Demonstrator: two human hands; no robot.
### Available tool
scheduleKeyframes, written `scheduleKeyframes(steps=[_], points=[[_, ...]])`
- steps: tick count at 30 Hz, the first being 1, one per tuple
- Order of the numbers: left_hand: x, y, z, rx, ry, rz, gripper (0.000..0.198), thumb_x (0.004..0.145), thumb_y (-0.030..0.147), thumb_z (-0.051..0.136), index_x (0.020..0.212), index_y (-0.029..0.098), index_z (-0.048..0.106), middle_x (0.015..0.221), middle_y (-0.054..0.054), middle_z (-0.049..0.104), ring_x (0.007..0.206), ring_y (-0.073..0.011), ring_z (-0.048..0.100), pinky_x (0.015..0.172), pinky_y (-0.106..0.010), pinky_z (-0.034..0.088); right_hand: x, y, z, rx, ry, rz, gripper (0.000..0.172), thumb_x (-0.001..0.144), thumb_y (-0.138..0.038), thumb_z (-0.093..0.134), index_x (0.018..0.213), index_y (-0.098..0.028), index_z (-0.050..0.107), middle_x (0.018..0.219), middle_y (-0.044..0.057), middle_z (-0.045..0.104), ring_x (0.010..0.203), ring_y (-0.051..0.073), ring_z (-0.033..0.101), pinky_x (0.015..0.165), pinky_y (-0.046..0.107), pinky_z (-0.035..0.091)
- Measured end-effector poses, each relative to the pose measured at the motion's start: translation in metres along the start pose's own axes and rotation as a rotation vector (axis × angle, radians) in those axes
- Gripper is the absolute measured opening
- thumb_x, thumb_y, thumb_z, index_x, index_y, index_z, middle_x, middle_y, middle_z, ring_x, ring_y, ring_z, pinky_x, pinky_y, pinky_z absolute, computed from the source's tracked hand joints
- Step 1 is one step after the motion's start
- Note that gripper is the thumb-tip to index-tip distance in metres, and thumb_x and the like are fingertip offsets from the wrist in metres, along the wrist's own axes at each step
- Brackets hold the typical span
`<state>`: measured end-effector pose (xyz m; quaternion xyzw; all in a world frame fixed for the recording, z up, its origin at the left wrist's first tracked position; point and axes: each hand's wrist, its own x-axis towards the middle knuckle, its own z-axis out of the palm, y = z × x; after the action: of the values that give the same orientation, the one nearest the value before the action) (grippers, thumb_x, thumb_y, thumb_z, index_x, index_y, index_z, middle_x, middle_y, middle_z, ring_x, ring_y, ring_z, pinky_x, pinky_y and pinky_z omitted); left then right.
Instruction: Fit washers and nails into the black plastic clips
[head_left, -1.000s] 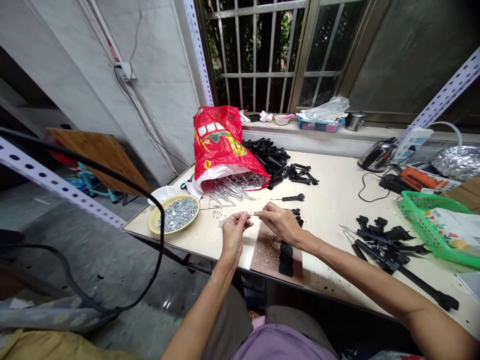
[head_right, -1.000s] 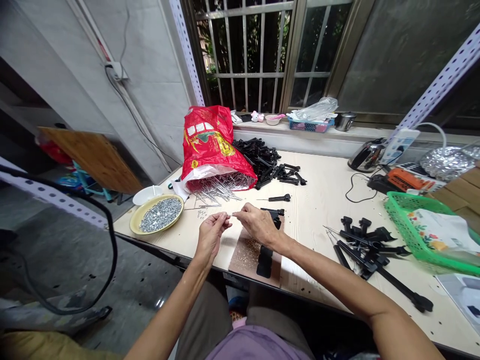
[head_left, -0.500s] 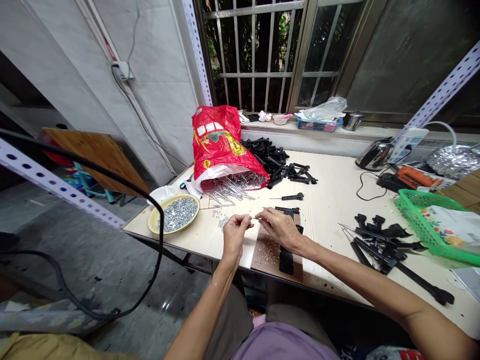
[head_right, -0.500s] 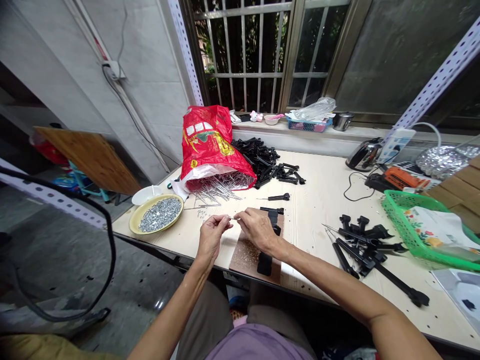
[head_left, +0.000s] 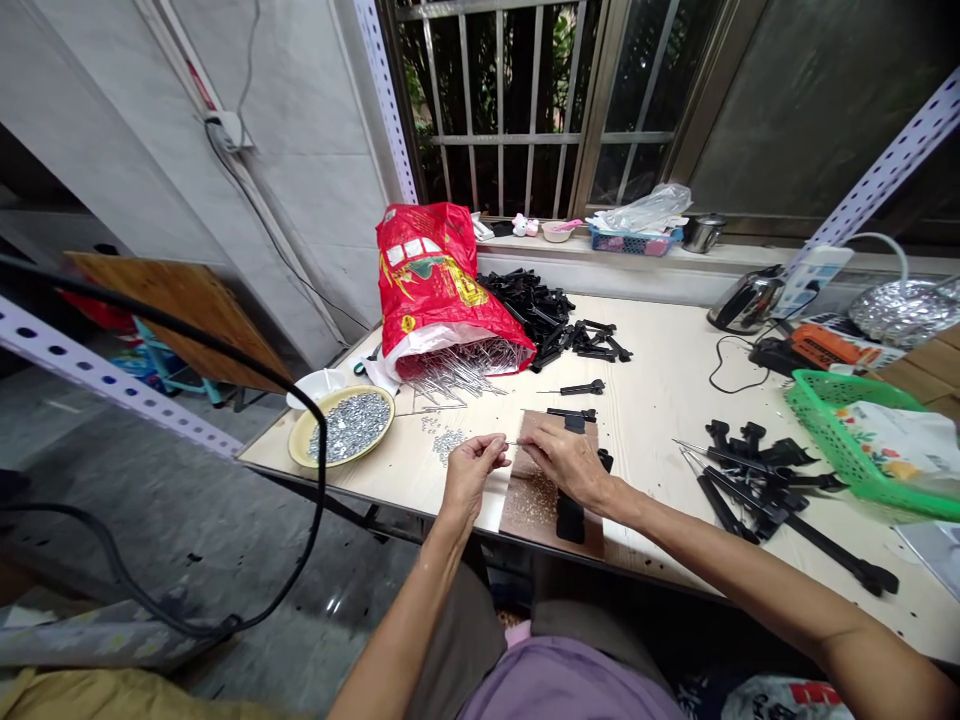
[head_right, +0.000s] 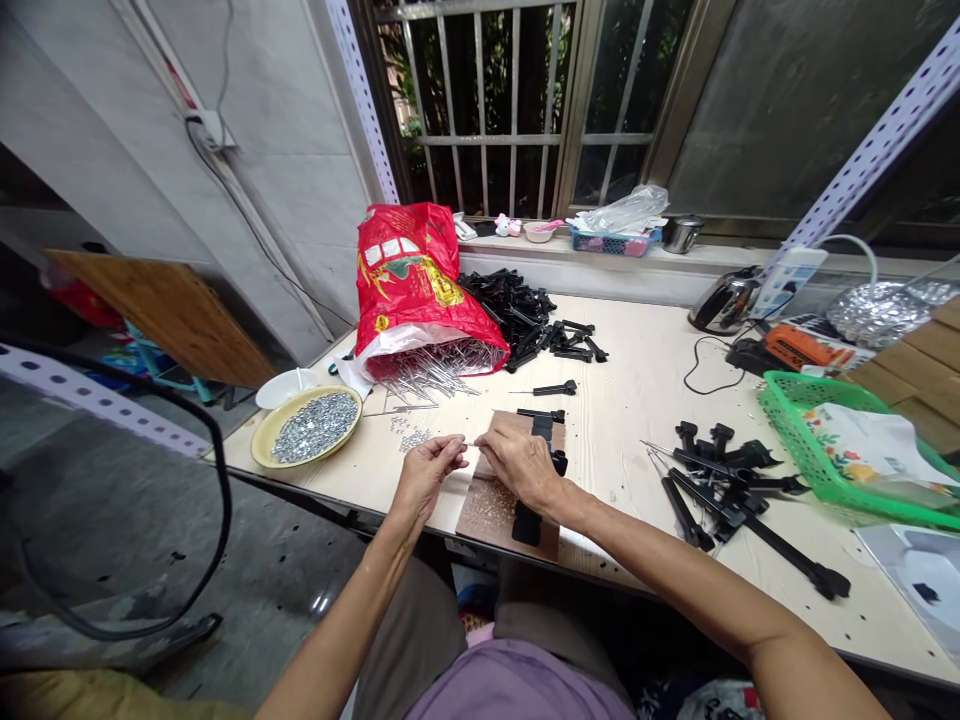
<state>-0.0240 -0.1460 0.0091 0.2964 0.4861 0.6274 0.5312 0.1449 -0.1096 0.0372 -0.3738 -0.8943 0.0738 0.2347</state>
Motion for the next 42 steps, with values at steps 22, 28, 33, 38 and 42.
scheduleKeyframes(steps=[22, 28, 33, 38, 42], points=[[-0.003, 0.001, 0.005, 0.155, -0.001, 0.081, 0.027, 0.065, 0.033, 0.075, 0.08, 0.012, 0.071, 0.069, -0.003, 0.066, 0.057, -0.0105, 0.059, 0.061, -0.025, 0.051, -0.004, 0.008, 0.007, 0.102, -0.027, -0.004, 0.019, 0.094, -0.029, 0.044, 0.1, -0.02, 0.06, 0.09, 0.004, 0.059, 0.079, 0.015, 0.057, 0.068, 0.024, 0.042], [-0.002, -0.002, 0.005, 0.142, -0.007, 0.065, 0.026, 0.065, 0.033, 0.075, 0.08, 0.013, 0.071, 0.069, -0.002, 0.067, 0.057, -0.0104, 0.058, 0.06, -0.025, 0.05, -0.006, 0.01, 0.007, 0.147, -0.037, -0.021, 0.02, 0.093, -0.026, 0.046, 0.105, -0.02, 0.061, 0.092, 0.005, 0.059, 0.08, 0.015, 0.057, 0.07, 0.025, 0.044], [-0.003, -0.003, 0.006, 0.183, -0.032, 0.074, 0.025, 0.065, 0.033, 0.075, 0.079, 0.012, 0.071, 0.064, -0.002, 0.065, 0.055, -0.0104, 0.057, 0.059, -0.024, 0.049, -0.007, 0.013, 0.007, 0.25, -0.046, 0.02, 0.02, 0.094, -0.025, 0.046, 0.098, -0.018, 0.064, 0.082, 0.004, 0.061, 0.076, 0.015, 0.058, 0.069, 0.025, 0.043], [-0.005, -0.009, 0.018, 0.243, -0.114, -0.018, 0.031, 0.067, 0.036, 0.074, 0.085, 0.012, 0.071, 0.067, -0.003, 0.063, 0.056, -0.0105, 0.057, 0.052, -0.021, 0.047, -0.018, 0.025, -0.008, 0.366, -0.045, 0.102, 0.017, 0.092, -0.025, 0.049, 0.087, -0.017, 0.063, 0.078, 0.001, 0.063, 0.074, 0.014, 0.058, 0.067, 0.025, 0.043], [-0.009, -0.019, 0.03, 0.235, -0.13, -0.045, 0.056, 0.068, 0.038, 0.073, 0.118, 0.017, 0.06, 0.082, -0.001, 0.06, 0.051, -0.0061, 0.054, 0.046, -0.018, 0.045, -0.033, 0.057, -0.028, 0.183, 0.023, 0.126, 0.019, 0.093, -0.026, 0.047, 0.095, -0.019, 0.064, 0.091, 0.004, 0.06, 0.08, 0.015, 0.057, 0.071, 0.026, 0.044]])
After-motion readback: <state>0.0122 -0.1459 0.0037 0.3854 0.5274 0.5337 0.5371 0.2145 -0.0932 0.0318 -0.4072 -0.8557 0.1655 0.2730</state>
